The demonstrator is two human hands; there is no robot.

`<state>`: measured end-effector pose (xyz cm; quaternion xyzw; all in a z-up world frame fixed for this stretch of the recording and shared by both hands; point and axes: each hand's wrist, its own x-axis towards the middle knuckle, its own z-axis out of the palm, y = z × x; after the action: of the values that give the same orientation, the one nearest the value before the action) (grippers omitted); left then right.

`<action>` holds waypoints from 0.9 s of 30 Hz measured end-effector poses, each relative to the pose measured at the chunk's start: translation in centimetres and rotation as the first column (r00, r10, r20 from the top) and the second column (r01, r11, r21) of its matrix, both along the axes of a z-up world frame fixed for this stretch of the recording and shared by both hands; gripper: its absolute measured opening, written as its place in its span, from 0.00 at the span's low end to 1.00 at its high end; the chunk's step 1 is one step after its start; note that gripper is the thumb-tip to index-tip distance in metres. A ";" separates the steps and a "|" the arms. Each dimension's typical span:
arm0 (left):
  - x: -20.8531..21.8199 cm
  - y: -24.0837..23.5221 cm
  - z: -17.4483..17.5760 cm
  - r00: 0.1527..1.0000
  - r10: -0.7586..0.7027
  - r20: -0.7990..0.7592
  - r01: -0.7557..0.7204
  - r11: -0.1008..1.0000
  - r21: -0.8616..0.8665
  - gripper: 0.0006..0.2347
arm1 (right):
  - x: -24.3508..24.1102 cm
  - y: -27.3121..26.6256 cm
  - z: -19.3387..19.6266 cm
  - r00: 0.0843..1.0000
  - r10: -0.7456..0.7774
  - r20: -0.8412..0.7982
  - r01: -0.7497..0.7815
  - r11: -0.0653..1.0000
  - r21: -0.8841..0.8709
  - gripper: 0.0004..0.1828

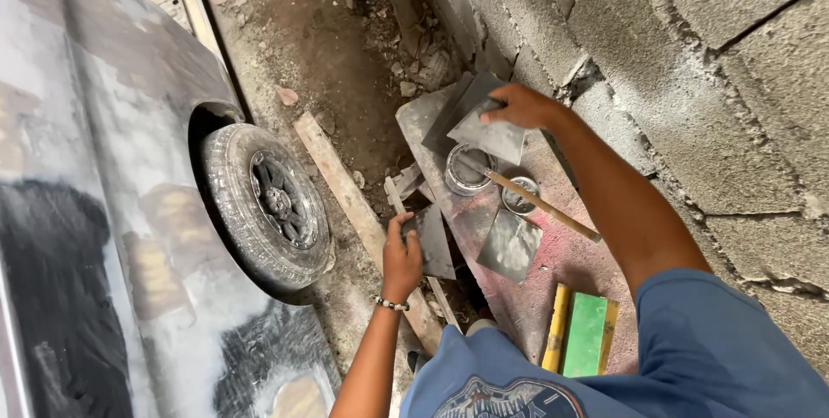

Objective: Sanding the body of a vehicle and applying body filler to smooth out surfaces.

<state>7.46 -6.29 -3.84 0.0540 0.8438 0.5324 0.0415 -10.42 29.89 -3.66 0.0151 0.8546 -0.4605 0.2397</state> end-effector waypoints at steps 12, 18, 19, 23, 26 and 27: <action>1.2 -0.9 2.6 0.977 0.060 0.204 -0.044 0.996 -0.081 0.12 | -0.5 0.7 -3.7 0.987 0.139 0.080 -0.146 0.985 0.090 0.16; 1.3 -0.9 1.6 0.988 0.046 0.148 -0.034 0.996 -0.080 0.12 | 0.2 1.5 -2.3 0.985 0.154 0.071 -0.166 0.963 0.213 0.16; 1.3 -0.8 1.5 0.988 0.045 0.150 -0.033 0.996 -0.078 0.12 | 0.4 1.6 -2.3 0.986 0.153 0.073 -0.165 0.962 0.216 0.16; 1.5 -1.1 1.0 0.991 0.046 0.127 -0.038 0.997 -0.066 0.12 | 1.0 2.1 -2.6 0.980 0.177 0.087 -0.195 0.939 0.284 0.17; 1.7 -1.5 0.6 0.994 0.048 0.103 -0.042 0.998 -0.055 0.12 | 1.7 3.0 -2.9 0.982 0.162 0.099 -0.184 0.941 0.284 0.16; 1.8 -1.7 0.5 0.995 0.053 0.087 -0.050 0.998 -0.042 0.12 | 1.9 3.3 -2.9 0.982 0.147 0.115 -0.174 0.946 0.274 0.15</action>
<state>9.22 -7.97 -3.37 0.0080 0.8525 0.5184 0.0660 -8.53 33.14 -6.61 0.0009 0.8979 -0.3111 0.3114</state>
